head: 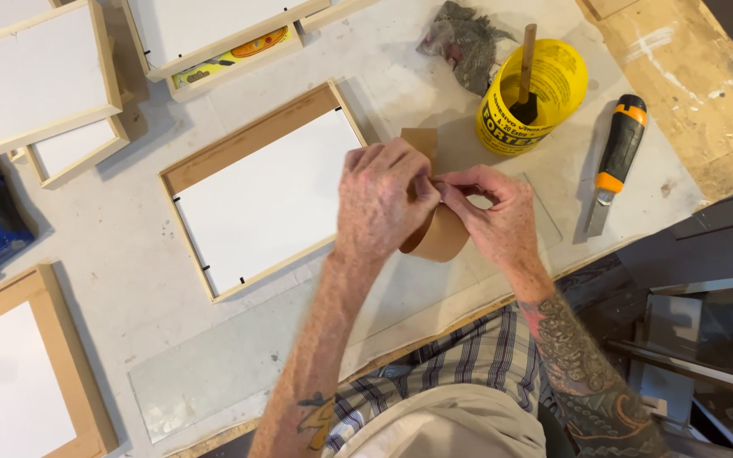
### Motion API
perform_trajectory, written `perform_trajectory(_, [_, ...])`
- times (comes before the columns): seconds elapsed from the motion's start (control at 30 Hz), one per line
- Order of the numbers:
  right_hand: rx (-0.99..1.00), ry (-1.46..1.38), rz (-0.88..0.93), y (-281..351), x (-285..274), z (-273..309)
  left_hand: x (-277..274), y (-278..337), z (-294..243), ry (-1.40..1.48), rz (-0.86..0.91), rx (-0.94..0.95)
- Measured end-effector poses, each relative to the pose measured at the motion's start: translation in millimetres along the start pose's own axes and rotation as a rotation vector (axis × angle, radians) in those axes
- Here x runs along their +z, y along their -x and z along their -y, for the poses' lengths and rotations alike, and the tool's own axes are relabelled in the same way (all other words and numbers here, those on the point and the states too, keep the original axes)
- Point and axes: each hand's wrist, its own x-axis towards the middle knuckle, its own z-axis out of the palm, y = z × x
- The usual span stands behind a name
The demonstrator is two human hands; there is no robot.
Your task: Assembling and finishing wooden picture frames by applying adhesive tape and using a brush.
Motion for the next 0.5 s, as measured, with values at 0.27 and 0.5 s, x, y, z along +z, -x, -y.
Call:
perform_trajectory(0.27, [0.033,-0.085,-0.03,10.0,7.3,-10.4,-24.2,16.9,4.6,0.421,0.0,-0.307])
perform_trajectory(0.5, [-0.131,0.258,-0.177,9.0,-2.0,-7.3,-20.8,23.0,-25.2,0.564,0.004,-0.239])
